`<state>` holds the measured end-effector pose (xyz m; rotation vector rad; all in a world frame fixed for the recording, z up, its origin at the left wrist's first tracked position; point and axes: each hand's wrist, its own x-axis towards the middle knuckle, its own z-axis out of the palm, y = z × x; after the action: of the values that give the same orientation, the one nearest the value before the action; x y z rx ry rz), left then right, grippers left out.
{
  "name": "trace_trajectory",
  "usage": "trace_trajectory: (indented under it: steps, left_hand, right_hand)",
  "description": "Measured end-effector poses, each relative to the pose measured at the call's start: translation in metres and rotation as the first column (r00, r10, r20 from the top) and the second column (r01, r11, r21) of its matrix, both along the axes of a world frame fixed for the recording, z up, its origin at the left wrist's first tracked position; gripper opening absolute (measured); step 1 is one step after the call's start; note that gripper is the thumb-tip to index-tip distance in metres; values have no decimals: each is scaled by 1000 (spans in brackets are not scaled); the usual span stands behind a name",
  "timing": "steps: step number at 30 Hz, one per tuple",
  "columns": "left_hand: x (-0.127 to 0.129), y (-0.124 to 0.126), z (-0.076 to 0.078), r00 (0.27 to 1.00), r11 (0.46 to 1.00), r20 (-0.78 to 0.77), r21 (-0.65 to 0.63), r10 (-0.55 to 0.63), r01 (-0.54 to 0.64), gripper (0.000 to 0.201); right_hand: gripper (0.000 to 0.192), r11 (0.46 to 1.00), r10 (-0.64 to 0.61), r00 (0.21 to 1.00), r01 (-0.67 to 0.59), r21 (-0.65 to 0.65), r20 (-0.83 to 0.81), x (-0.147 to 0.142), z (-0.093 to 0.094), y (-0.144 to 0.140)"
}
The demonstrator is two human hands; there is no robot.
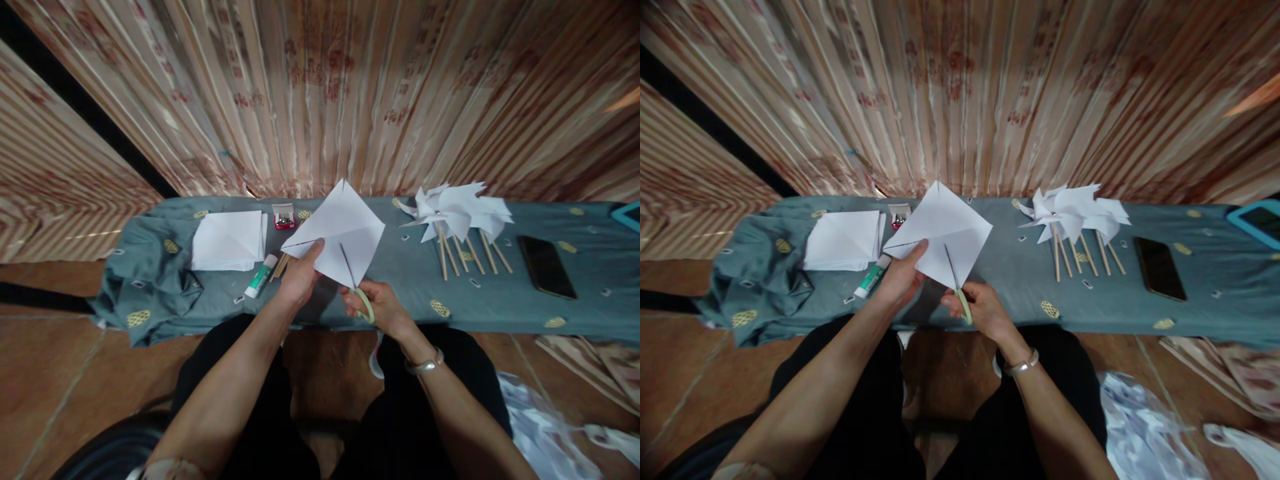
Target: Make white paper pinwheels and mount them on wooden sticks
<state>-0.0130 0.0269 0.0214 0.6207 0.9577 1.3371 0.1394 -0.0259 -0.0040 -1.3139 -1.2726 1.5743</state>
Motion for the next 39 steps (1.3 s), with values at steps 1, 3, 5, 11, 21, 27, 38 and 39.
trace_trajectory:
  steps: [1,3,5,11,21,27,38,39]
  left_hand:
    - [0,0,0,1000,1000,1,4,-1,1,47]
    - [0,0,-1,1000,1000,1,12,-6,6,49]
    - [0,0,-1,1000,1000,-5,16,-6,6,49]
    - [-1,0,0,1000,1000,-24,-20,-9,9,39]
    - [-5,5,3,999,999,15,-35,31,-31,31]
    - [-21,14,12,990,992,76,-31,121,-119,44]
    - [-19,6,-7,984,984,-31,35,-176,177,41]
    - [-17,4,-10,978,979,-60,21,-202,203,42]
  right_hand:
    - [45,1000,0,1000,0,0,4,0,-1,0]
    - [44,1000,-5,1000,5,6,12,0,-1,0]
    - [44,1000,-8,1000,8,13,11,0,-1,0]
    - [45,1000,-23,1000,23,-4,-20,-2,2,0]
    - [46,993,108,994,-109,-36,-5,3,2,-1]
    - [47,962,236,971,-229,-150,34,36,6,-4]
    - [50,836,-504,863,476,274,40,78,2,15]
    - [51,835,-496,868,462,298,43,78,4,16]
